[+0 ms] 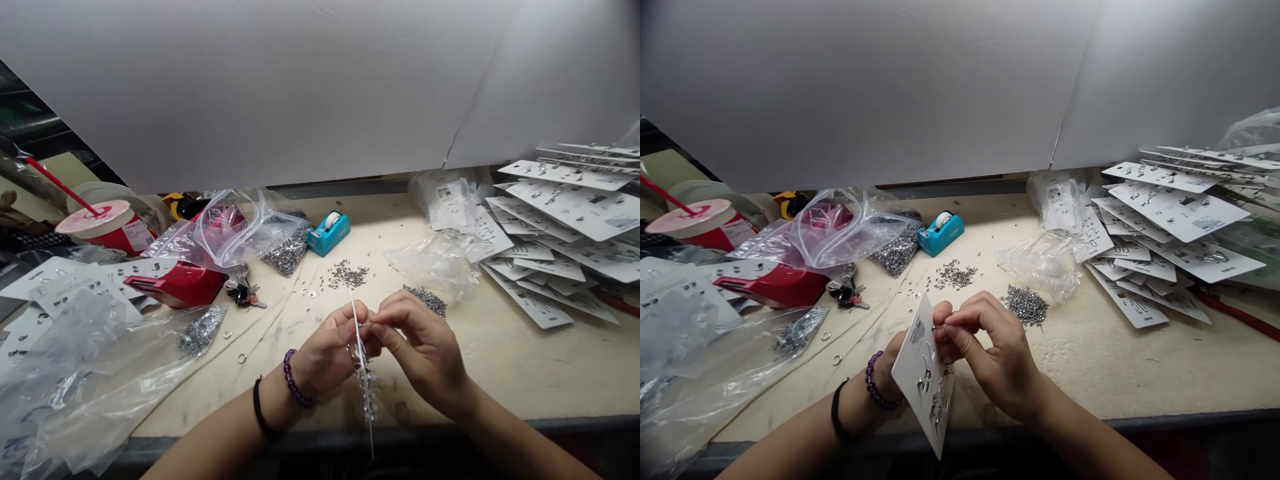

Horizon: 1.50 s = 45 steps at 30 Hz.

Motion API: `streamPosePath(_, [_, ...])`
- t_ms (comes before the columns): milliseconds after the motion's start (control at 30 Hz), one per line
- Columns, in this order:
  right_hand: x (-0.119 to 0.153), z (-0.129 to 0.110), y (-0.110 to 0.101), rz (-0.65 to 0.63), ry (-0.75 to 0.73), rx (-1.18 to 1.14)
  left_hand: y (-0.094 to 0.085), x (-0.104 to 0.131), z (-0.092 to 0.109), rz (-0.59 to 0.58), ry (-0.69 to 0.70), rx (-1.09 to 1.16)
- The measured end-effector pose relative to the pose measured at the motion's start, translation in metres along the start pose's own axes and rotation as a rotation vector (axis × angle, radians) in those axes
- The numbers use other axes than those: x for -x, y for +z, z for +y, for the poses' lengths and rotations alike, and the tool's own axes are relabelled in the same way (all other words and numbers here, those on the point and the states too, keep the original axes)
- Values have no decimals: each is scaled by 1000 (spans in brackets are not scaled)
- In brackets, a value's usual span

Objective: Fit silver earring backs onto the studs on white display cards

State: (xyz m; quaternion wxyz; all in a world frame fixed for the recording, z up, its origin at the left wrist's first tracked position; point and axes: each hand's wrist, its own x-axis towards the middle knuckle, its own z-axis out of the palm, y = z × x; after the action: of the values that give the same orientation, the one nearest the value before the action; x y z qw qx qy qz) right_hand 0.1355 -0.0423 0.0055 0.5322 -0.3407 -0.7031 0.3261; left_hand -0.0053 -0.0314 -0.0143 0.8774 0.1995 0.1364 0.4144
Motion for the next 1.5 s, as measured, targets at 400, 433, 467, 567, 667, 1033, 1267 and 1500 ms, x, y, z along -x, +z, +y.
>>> streamPosePath(400, [-1, 1, 5, 10, -2, 46, -4, 2, 1, 12, -29, -5])
streamPosePath(433, [-1, 1, 6, 12, -3, 51, -3, 2, 1, 11, -31, 10])
streamPosePath(467, [-1, 1, 6, 11, -7, 56, -3, 2, 1, 12, -30, 22])
streamPosePath(567, [0, 0, 6, 5, -31, 64, -3, 2, 0, 15, -34, 35])
streamPosePath(667, [0, -1, 5, 20, -33, 61, -2, 2, -1, 22, -32, 33])
streamPosePath(1033, [-1, 3, 4, 16, -55, 110, -2, 0, -1, 60, -28, 18])
streamPosePath(1267, [0, 1, 3, 10, -127, 189, -2, 1, -4, 68, 13, 24])
streamPosePath(1500, [0, -1, 2, 35, -160, 209, 3, 3, -2, 56, 20, -33])
